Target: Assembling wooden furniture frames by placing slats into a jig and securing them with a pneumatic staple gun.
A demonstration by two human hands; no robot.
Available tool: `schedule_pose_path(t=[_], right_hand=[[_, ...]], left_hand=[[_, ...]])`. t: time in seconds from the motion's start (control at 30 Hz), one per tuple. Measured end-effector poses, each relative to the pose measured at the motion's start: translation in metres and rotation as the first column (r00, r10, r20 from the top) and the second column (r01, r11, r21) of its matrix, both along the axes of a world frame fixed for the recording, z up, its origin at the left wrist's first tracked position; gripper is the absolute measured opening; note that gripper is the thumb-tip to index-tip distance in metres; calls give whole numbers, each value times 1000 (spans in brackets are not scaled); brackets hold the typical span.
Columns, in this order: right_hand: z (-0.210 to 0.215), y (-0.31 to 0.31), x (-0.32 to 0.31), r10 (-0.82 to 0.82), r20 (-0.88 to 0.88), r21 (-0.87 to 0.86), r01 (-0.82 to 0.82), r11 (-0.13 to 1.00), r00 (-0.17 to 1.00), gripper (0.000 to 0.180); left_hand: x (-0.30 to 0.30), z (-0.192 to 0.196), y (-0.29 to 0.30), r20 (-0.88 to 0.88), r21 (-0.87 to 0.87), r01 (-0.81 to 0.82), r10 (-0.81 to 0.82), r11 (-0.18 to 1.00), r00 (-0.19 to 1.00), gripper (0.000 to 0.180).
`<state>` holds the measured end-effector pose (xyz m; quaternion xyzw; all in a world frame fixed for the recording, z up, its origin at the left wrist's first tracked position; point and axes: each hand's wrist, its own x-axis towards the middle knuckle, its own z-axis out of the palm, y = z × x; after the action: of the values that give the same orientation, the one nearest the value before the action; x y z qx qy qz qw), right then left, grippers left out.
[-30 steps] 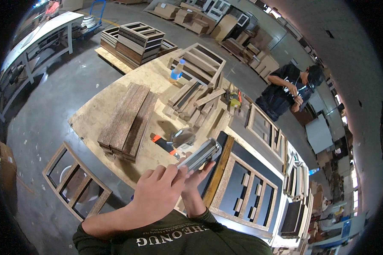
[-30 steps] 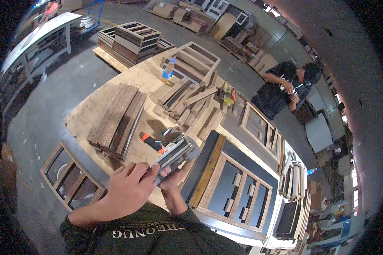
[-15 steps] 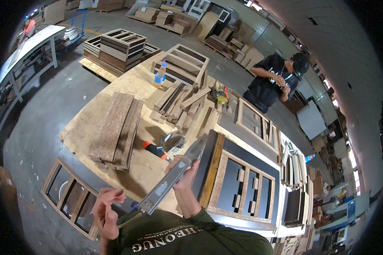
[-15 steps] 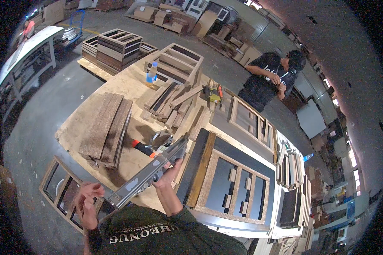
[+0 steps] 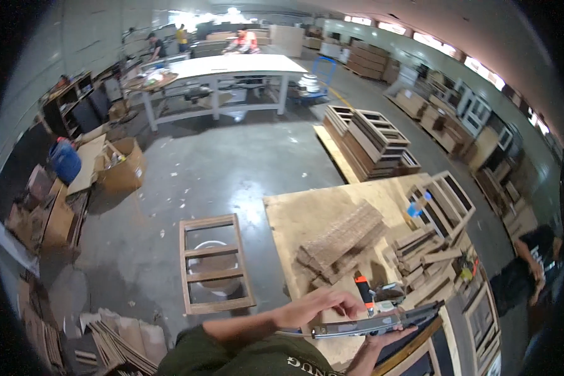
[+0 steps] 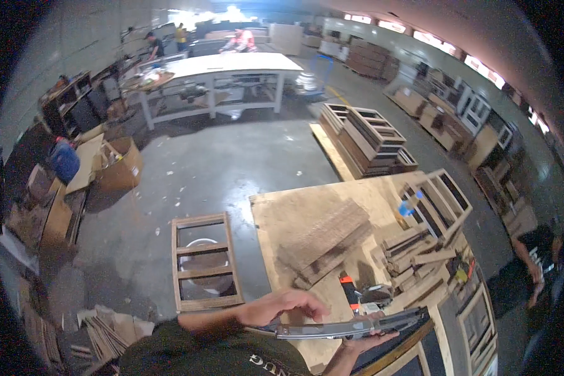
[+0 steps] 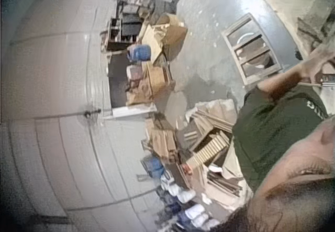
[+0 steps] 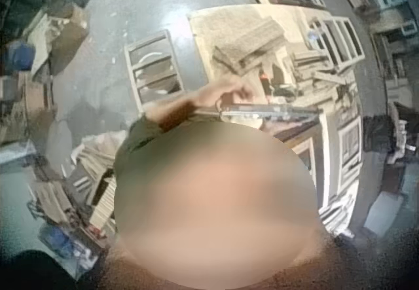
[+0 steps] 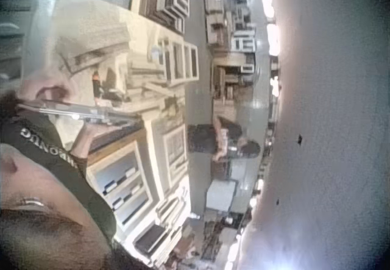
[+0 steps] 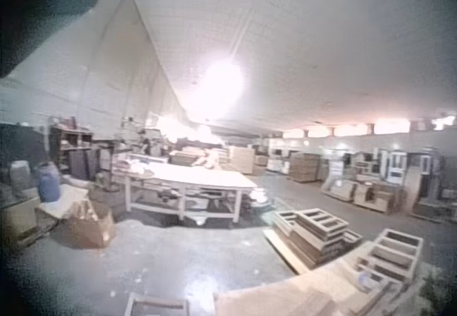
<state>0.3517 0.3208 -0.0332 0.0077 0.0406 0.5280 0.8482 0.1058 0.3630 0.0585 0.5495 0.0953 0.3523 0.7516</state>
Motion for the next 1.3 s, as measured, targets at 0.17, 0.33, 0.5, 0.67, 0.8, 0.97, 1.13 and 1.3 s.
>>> schedule_pose_path(t=[0.17, 0.33, 0.5, 0.67, 0.8, 0.97, 1.13, 1.3], right_hand=[[-19, 15, -3, 25, 180, -109, -5, 994, 983, 46], [-44, 4, 11, -23, 325, -378, 152, 913, 945, 43], [22, -17, -10, -133, 314, -336, 241, 911, 940, 41], [-18, -12, 23, -236, 277, -222, 301, 927, 931, 26], [27, 1, -23, 22, 395, -343, 126, 931, 918, 34], [35, 9, -30, 140, 389, -173, -78, 982, 911, 44], [25, -7, -38, 160, 402, -194, -87, 977, 902, 50], [21, -10, -61, 232, 318, -100, -211, 972, 919, 50]], left_hand=[[30, 86, 6, -301, 657, 116, 118, 745, 946, 40], [46, 105, -1, -312, 870, 225, 137, 440, 940, 40], [3, 33, 17, -275, 464, 38, 104, 885, 956, 52], [-11, -33, -5, -162, 85, -10, 24, 996, 987, 84], [-25, -20, -26, -168, -31, -368, 358, 929, 918, 53], [-33, -54, -19, 161, -63, -406, 411, 912, 897, 76], [-5, -55, -30, 136, -41, -707, 705, 706, 696, 58], [12, -41, -29, 143, 36, -743, 732, 669, 666, 48]])
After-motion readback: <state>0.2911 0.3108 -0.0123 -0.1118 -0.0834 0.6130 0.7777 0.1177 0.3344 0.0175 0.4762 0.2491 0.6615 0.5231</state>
